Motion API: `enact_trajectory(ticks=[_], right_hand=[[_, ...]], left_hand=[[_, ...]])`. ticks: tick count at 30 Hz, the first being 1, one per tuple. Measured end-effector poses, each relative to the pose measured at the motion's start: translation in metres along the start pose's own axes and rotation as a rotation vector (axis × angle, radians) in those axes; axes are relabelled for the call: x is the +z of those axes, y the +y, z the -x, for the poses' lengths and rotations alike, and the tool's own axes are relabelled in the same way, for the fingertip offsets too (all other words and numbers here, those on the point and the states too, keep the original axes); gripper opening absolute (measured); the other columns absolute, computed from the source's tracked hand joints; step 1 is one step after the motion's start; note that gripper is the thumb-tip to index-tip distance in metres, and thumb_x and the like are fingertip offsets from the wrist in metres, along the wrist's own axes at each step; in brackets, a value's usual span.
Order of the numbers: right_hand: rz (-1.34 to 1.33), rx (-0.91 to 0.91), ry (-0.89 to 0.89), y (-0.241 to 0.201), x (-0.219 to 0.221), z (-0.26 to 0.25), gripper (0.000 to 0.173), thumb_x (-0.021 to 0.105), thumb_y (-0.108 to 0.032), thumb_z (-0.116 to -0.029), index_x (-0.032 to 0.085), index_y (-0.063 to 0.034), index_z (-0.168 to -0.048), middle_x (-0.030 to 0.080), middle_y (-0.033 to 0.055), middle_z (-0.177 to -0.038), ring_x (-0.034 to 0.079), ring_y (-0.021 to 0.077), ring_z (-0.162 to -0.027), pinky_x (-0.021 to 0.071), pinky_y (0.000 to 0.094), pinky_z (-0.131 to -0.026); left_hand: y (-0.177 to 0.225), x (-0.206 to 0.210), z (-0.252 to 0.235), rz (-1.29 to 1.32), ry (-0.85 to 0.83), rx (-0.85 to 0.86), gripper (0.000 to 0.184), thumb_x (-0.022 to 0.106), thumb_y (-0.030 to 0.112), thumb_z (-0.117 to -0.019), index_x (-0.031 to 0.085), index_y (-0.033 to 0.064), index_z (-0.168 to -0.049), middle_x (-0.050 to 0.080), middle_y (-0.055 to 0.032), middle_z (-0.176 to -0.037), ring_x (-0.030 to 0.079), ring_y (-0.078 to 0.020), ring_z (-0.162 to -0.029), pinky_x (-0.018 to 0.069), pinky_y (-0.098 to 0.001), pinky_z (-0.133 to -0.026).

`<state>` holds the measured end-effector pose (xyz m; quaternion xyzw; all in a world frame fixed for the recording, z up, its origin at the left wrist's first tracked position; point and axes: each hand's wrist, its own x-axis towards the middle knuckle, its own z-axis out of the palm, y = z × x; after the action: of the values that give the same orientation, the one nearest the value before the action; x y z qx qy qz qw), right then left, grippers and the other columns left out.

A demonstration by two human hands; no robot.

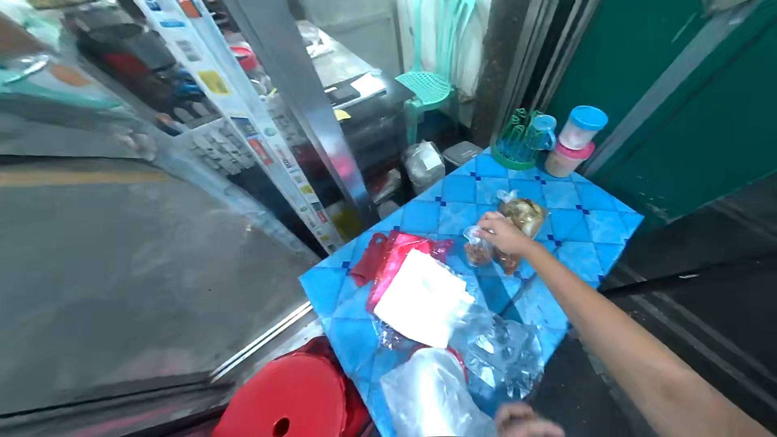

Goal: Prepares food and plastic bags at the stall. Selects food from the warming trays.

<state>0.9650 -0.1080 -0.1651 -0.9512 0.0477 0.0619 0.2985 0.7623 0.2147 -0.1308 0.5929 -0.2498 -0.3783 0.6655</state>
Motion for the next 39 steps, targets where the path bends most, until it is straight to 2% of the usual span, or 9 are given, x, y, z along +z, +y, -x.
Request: enact_trajectory(ticks=[5, 8, 11, 14, 25, 28, 31, 33, 39], right_hand=[[-0.339, -0.112, 0.236, -0.058, -0.039, 0.164, 0.027, 0.053, -0.019, -0.1053, 0.073, -0.0014, -0.103, 0.069, 0.0102, -0.111, 0.062, 0.0204, -0.114, 0.0493, 0.0423, -0.103], [-0.379, -0.192, 0.456, -0.091, -0.054, 0.253, 0.031, 0.052, -0.029, -0.1053, 0.074, -0.0089, -0.097, 0.069, 0.0005, -0.114, 0.058, 0.0143, -0.121, 0.0458, 0.0384, -0.107], [-0.488, -0.16, 0.705, -0.121, -0.063, 0.34, 0.03, 0.047, -0.026, -0.1083, 0.069, -0.0079, -0.101, 0.067, 0.0005, -0.108, 0.06, 0.0108, -0.11, 0.0512, 0.0314, -0.098], [-0.83, 0.01, 1.13, -0.148, -0.078, 0.424, 0.027, 0.038, -0.025, -0.1104, 0.063, -0.0172, -0.105, 0.063, -0.0081, -0.089, 0.059, 0.0016, -0.081, 0.0524, 0.0212, -0.075], [-0.835, 0.012, 1.98, -0.245, -0.054, 0.73, 0.029, 0.032, -0.022, -0.1124, 0.057, -0.0162, -0.099, 0.053, -0.0067, -0.072, 0.049, 0.0021, -0.059, 0.0442, 0.0164, -0.056], [-0.594, -0.005, 1.924, -0.279, -0.033, 0.791, 0.032, 0.033, -0.025, -0.1122, 0.058, -0.0161, -0.097, 0.053, -0.0061, -0.073, 0.049, 0.0027, -0.06, 0.0442, 0.0178, -0.058], [-0.392, 0.046, 1.701, -0.322, -0.016, 0.84, 0.032, 0.041, -0.029, -0.1113, 0.064, -0.0133, -0.097, 0.059, -0.0034, -0.076, 0.055, 0.0024, -0.066, 0.0485, 0.0163, -0.062], [-0.351, 0.071, 1.653, -0.345, -0.005, 0.861, 0.032, 0.04, -0.027, -0.1117, 0.063, -0.0102, -0.097, 0.062, -0.0006, -0.076, 0.06, 0.0037, -0.067, 0.0532, 0.0174, -0.064], [-0.501, 0.098, 2.176, -0.374, 0.026, 0.892, 0.031, 0.034, -0.026, -0.1117, 0.062, -0.016, -0.1, 0.048, -0.006, -0.07, 0.047, 0.0009, -0.058, 0.0434, 0.0142, -0.056]], left_hand=[[0.034, 0.03, -0.063, -0.264, 0.318, 0.231, 0.058, 0.06, 0.015, -0.0972, 0.043, -0.0057, -0.148, 0.044, -0.0229, -0.154, 0.044, -0.0271, -0.143, 0.0422, -0.0431, -0.116], [0.058, 0.051, -0.087, -0.467, 0.217, 0.266, 0.07, 0.061, 0.031, -0.1006, 0.031, 0.004, -0.158, 0.046, -0.0177, -0.154, 0.053, -0.0259, -0.135, 0.0491, -0.0471, -0.108], [0.082, 0.093, -0.074, -0.671, -0.048, 0.379, 0.032, 0.054, 0.027, -0.1032, 0.072, 0.0027, -0.114, 0.073, -0.0128, -0.108, 0.072, -0.027, -0.095, 0.0584, -0.0517, -0.082], [0.098, 0.149, -0.031, -0.636, -0.327, 0.483, 0.037, 0.049, 0.039, -0.1061, 0.075, 0.0148, -0.097, 0.07, 0.002, -0.086, 0.067, -0.0116, -0.076, 0.0567, -0.0378, -0.069], [0.114, 0.316, 0.136, -0.276, -1.207, 0.512, 0.038, 0.047, 0.04, -0.1072, 0.074, 0.0145, -0.099, 0.067, 0.0073, -0.078, 0.061, -0.0026, -0.067, 0.0517, -0.0233, -0.061], [0.115, 0.359, 0.181, -0.188, -1.384, 0.43, 0.045, 0.044, 0.043, -0.1074, 0.075, 0.013, -0.095, 0.067, 0.007, -0.074, 0.061, -0.0035, -0.064, 0.0531, -0.0251, -0.06], [0.121, 0.394, 0.223, 0.021, -1.472, 0.406, 0.03, 0.056, 0.034, -0.1042, 0.074, 0.0101, -0.11, 0.073, 0.0019, -0.084, 0.068, -0.0064, -0.072, 0.0576, -0.0237, -0.065], [0.12, 0.412, 0.251, 0.185, -1.456, 0.472, 0.023, 0.059, 0.027, -0.1036, 0.076, 0.0106, -0.102, 0.074, 0.0003, -0.085, 0.066, -0.0049, -0.072, 0.054, -0.0183, -0.064], [0.109, 0.44, 0.318, 0.229, -1.442, 0.71, 0.028, 0.052, 0.019, -0.1057, 0.071, 0.0052, -0.092, 0.065, 0.0012, -0.083, 0.059, -0.0027, -0.073, 0.051, -0.0198, -0.066]])
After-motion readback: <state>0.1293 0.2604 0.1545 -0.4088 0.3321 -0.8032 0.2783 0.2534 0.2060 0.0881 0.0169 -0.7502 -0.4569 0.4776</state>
